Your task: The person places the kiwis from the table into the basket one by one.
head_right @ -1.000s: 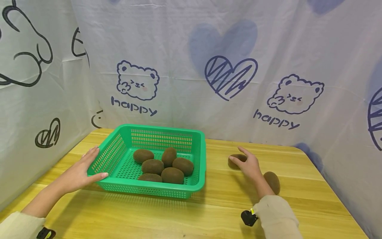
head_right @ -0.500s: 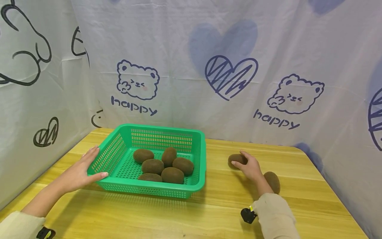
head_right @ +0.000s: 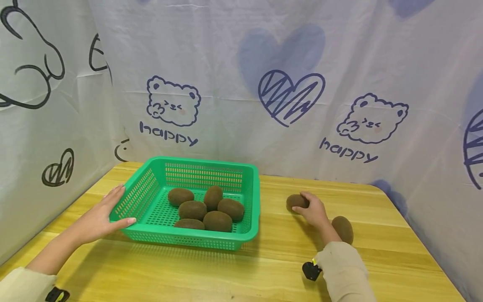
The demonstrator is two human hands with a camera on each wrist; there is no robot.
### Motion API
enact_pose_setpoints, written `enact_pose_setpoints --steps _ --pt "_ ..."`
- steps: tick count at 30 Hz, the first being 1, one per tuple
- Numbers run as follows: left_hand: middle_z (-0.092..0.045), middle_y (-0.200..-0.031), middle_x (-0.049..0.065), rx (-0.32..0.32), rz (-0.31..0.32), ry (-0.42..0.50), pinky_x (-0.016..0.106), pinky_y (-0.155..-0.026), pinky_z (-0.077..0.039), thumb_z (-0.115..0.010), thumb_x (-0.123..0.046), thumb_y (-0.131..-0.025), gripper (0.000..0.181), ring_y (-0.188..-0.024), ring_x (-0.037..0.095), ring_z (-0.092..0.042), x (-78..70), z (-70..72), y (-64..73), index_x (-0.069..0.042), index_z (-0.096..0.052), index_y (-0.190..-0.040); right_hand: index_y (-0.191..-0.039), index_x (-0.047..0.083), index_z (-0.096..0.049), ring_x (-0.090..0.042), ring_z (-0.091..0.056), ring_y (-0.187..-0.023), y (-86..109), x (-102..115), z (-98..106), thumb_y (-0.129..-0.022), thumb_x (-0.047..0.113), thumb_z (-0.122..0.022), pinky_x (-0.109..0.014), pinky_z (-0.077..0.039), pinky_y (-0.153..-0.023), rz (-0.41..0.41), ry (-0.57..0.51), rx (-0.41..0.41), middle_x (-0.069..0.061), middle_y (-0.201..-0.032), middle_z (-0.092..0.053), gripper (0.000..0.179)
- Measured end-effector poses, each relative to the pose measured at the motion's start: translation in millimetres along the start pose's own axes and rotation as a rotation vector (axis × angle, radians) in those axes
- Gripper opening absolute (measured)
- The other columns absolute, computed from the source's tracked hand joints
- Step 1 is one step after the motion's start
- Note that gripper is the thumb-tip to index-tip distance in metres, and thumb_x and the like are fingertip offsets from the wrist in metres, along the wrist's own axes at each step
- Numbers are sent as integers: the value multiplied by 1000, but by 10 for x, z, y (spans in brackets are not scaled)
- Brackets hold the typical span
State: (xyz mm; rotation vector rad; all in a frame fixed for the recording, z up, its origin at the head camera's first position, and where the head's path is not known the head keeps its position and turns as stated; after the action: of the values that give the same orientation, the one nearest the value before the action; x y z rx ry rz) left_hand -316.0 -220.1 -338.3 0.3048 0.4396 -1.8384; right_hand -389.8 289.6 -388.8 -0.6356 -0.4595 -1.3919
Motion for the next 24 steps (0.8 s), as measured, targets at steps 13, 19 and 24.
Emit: enact_pose_setpoints --steps 13,19,24 --pt "-3 -153 27 -4 2 -3 72 -102 -16 -58 -55 -83 103 -133 57 -10 -1 -5 -3 4 -4 -147 -138 -8 -36 -53 -31 -127 49 68 -39 -88 9 -61 -61 -31 -104 -5 45 19 -34 -140 -33 58" --pt "-2 -153 27 -5 -1 0 72 -102 -16 -58 -55 -83 102 -134 56 -9 6 -2 -6 3 -4 -148 -137 -6 -39 -49 -41 -120 63 23 -41 -88 12 -62 -56 -43 -96 -34 5 19 -33 -136 -39 57" --pt "-2 -153 27 -4 -2 -1 72 -102 -16 -58 -55 -83 103 -135 56 -9 5 -4 -5 3 -4 -148 -137 -6 -39 -46 -44 -120 77 -18 -30 -88 14 -62 -54 -43 -97 -56 0 11 -32 -134 -43 58"
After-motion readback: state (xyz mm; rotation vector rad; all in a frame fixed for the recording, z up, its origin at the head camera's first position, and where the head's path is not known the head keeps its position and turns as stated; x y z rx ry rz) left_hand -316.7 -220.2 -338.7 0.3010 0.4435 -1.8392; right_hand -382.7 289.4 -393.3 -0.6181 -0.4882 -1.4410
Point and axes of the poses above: each hand's wrist, its own y-axis away from the middle knuckle, its own z-axis out of the back of the hand, x = y × z, the point moved 10 cm from there along -y, towards the middle knuckle
